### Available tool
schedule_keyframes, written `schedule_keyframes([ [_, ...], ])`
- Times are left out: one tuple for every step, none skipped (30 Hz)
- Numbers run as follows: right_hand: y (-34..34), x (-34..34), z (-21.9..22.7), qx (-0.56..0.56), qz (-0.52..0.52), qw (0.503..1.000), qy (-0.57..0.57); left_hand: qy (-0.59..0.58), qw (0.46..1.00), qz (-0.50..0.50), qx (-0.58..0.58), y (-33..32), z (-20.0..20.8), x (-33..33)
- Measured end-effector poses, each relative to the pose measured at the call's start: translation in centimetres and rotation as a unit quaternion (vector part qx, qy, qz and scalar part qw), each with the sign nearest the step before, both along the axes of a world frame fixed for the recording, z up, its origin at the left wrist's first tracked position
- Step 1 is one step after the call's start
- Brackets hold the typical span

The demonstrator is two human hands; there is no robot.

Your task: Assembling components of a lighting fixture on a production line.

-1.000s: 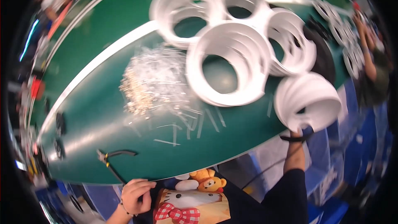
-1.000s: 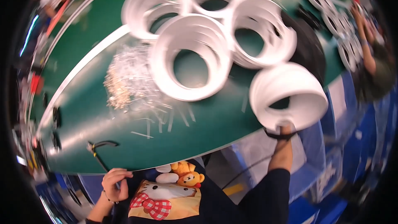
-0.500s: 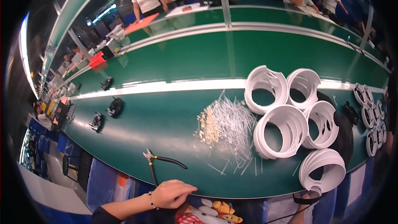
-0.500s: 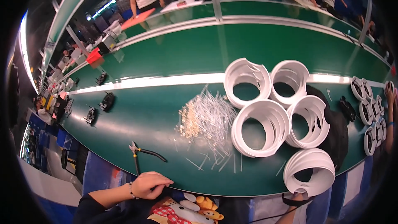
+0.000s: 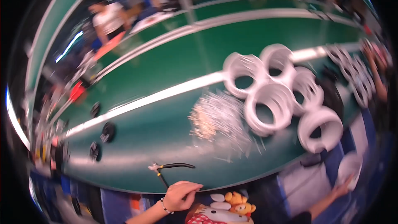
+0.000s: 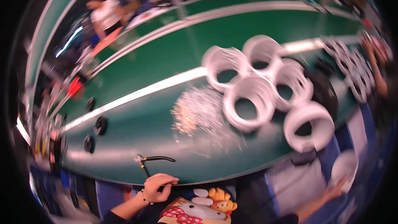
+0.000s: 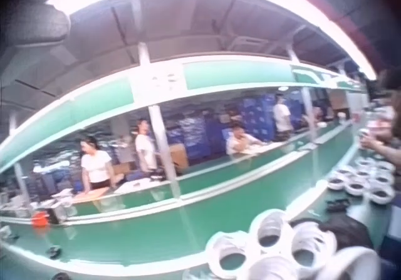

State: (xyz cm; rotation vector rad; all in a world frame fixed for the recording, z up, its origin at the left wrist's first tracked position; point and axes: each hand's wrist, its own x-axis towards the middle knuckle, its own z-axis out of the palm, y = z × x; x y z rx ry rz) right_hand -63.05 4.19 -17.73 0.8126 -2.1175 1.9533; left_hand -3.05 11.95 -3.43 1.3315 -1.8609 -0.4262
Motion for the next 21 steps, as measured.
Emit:
schedule_keyframes([
  [2.3, -0.6, 0.5, -0.021, 0.104, 0.927, 0.36, 0.003, 1.0, 0.001, -0.007, -0.1, -0.4, -0.1],
  [2.6, -0.4, -0.3, -0.166, 0.143, 0.976, -0.001, 0.041, 0.999, 0.018, -0.014, 0.1, -0.9, -0.5],
  [1.3, 7.4, 6.9, -0.324, 0.182, 0.865, -0.338, 0.055, 0.998, 0.029, -0.015, 0.4, -1.4, -0.7],
  [0.7, 11.9, 8.7, -0.4, 0.421, 0.752, -0.312, 0.043, 0.998, 0.036, -0.019, 0.5, -1.8, -0.6],
  [0.2, 16.4, 10.6, -0.359, 0.319, 0.838, -0.258, 0.004, 0.999, -0.029, -0.02, 0.7, -2.5, 0.1],
  [0.3, 18.8, 12.1, -0.416, 0.486, 0.702, -0.313, 0.071, 0.997, -0.014, -0.027, 1.1, -2.7, -0.1],
  [0.2, 22.7, 13.7, -0.461, 0.417, 0.677, -0.394, 0.077, 0.997, -0.021, -0.022, 1.3, -2.8, 0.0],
  [0.4, 25.7, 14.7, -0.383, 0.369, 0.747, -0.4, 0.079, 0.997, -0.015, -0.022, 1.3, -2.9, 0.2],
  [1.0, 25.2, 13.4, -0.414, 0.498, 0.652, -0.394, 0.098, 0.994, -0.041, -0.039, 1.1, -2.9, -0.5],
  [1.2, 26.5, 12.9, -0.401, 0.486, 0.602, -0.49, 0.103, 0.993, -0.048, -0.041, 1.2, -3.0, -0.8],
  [0.2, 28.0, 12.0, -0.359, 0.568, 0.554, -0.492, 0.109, 0.992, -0.032, -0.049, 1.6, -3.1, -0.3],
  [-0.6, 30.0, 11.6, -0.34, 0.588, 0.483, -0.553, 0.115, 0.992, -0.013, -0.058, 1.8, -3.2, 0.1],
  [-1.2, 31.0, 10.6, -0.311, 0.604, 0.448, -0.581, 0.121, 0.991, -0.014, -0.061, 2.1, -3.4, 0.2],
  [-1.6, 31.6, 9.4, -0.288, 0.606, 0.436, -0.6, 0.157, 0.985, 0.038, -0.067, 2.5, -3.7, 0.1],
  [-1.9, 31.9, 8.9, -0.27, 0.597, 0.45, -0.607, 0.193, 0.975, 0.089, -0.072, 2.8, -4.1, 0.1],
  [-2.0, 31.9, 8.9, -0.264, 0.578, 0.471, -0.612, 0.213, 0.973, 0.078, 0.034, 4.0, -3.8, 0.8],
  [-2.6, 32.3, 9.5, -0.229, 0.542, 0.521, -0.618, 0.21, 0.974, 0.088, 0.011, 4.5, -4.2, 1.4],
  [-3.2, 32.6, 10.1, -0.193, 0.503, 0.568, -0.622, 0.207, 0.973, 0.097, -0.013, 4.9, -4.6, 1.8],
  [-3.9, 32.5, 9.7, -0.135, 0.454, 0.674, -0.568, 0.203, 0.972, 0.12, -0.017, 4.9, -4.7, 1.9],
  [-4.1, 32.6, 9.6, -0.139, 0.456, 0.703, -0.527, 0.215, 0.969, 0.123, -0.014, 5.1, -4.9, 2.0],
  [-3.9, 32.9, 9.6, -0.143, 0.429, 0.744, -0.492, 0.226, 0.966, 0.126, -0.011, 5.3, -5.2, 2.0],
])
